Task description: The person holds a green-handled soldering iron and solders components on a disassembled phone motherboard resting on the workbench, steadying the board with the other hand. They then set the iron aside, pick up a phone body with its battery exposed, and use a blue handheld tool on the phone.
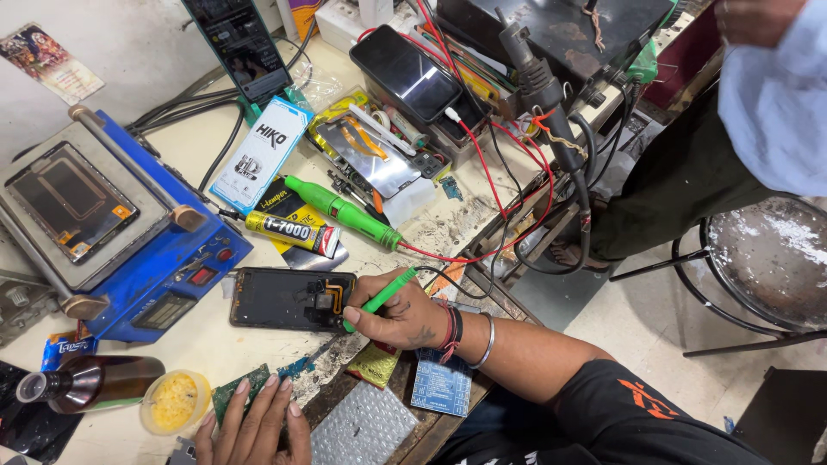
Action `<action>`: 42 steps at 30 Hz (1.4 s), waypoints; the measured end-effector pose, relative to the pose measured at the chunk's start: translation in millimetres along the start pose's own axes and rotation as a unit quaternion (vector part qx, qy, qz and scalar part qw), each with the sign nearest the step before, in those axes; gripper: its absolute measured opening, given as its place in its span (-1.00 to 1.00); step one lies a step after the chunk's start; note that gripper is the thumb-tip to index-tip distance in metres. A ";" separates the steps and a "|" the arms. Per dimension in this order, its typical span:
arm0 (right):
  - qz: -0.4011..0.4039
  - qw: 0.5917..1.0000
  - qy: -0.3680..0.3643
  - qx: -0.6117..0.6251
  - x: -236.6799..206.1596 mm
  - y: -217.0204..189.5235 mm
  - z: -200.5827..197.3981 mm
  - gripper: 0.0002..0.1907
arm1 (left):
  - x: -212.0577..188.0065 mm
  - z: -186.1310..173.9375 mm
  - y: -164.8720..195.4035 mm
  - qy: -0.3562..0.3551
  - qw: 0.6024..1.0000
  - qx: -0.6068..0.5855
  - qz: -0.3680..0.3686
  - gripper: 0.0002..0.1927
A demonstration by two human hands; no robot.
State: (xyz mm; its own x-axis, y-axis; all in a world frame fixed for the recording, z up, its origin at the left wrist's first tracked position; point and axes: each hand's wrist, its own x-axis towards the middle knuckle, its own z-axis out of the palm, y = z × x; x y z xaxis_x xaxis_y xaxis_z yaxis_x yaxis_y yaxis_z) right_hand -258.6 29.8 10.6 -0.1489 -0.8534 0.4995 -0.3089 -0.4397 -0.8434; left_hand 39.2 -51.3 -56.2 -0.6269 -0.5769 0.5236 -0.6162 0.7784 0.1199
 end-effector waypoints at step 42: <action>-0.016 1.000 -0.007 0.008 0.4 4.1 0.7 -0.82 | -5.7 9.9 -6.4 0.013 1.000 -0.010 0.000 -0.71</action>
State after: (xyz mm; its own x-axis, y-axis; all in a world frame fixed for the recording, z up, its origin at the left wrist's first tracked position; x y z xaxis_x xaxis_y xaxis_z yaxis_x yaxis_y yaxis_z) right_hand -259.2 27.4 7.2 -0.1256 -0.8425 0.5238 -0.2985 -0.4714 -0.8299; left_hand 42.0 -55.4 -68.3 -0.6150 -0.5702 0.5447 -0.6058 0.7838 0.1366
